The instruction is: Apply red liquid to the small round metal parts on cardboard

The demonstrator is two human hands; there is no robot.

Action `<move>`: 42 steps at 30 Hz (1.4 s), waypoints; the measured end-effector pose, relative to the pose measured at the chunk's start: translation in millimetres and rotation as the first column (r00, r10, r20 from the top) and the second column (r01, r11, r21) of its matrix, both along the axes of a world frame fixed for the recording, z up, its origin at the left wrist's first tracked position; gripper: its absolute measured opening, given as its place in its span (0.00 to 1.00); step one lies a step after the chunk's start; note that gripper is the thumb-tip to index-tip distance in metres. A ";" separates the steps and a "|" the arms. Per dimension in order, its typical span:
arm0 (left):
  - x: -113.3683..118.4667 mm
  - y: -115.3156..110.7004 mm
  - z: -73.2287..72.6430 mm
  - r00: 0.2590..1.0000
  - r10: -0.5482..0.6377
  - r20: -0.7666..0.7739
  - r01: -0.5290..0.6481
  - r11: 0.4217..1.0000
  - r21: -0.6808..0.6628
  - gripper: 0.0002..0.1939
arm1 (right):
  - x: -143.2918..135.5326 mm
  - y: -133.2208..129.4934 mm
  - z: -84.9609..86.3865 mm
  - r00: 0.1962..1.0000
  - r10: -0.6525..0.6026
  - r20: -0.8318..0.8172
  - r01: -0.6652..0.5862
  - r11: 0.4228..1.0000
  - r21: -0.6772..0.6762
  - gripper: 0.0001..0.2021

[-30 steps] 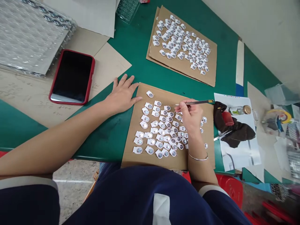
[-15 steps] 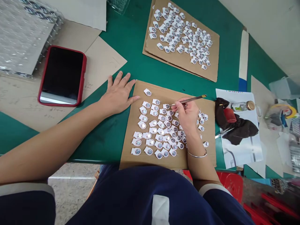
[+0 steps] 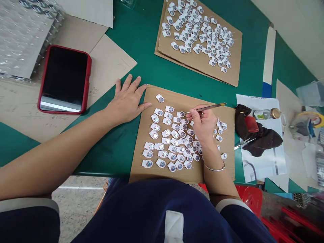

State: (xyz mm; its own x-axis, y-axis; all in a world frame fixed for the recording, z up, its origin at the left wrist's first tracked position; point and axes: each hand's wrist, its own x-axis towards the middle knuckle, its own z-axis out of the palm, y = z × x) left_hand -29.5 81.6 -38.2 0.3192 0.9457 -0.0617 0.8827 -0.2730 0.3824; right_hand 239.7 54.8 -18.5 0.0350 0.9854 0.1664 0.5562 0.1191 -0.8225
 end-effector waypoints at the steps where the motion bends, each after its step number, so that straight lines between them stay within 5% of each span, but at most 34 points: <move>1: -0.1 0.0 -0.2 1.000 -0.001 0.003 0.001 1.000 -0.002 0.34 | -0.1 0.0 0.0 1.000 0.005 0.003 -0.005 1.000 0.002 0.09; 11: 1.1 -0.3 -0.3 1.000 -0.001 -0.004 0.001 1.000 0.014 0.35 | -3.9 5.1 3.5 0.995 0.034 0.098 -0.036 0.999 0.011 0.07; 17: -0.2 1.0 -0.1 1.000 -0.003 0.009 0.003 1.000 -0.001 0.35 | -3.0 0.3 7.2 0.999 0.037 0.002 -0.037 0.999 -0.040 0.10; 26: -0.2 0.0 -1.1 1.000 0.000 0.018 0.000 1.000 0.012 0.35 | -7.0 4.9 57.2 0.989 0.044 -0.138 -0.041 0.999 0.021 0.11; 35: -0.3 -1.1 1.9 0.999 0.003 0.038 -0.003 1.000 -0.014 0.34 | -36.1 1.2 18.9 0.996 0.075 -0.049 -0.074 0.997 0.024 0.10; 42: 0.2 -1.2 1.8 0.999 -0.003 0.033 0.004 1.000 -0.023 0.35 | -33.5 0.3 10.4 0.994 0.091 0.054 -0.092 0.996 0.011 0.10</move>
State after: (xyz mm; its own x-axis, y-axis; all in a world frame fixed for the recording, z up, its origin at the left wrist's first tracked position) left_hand -29.4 80.3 -36.4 0.3244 0.9431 -0.0731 0.8688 -0.2665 0.4174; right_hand 206.3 55.1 -8.1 -0.0647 0.9818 0.1785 0.5856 0.1821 -0.7898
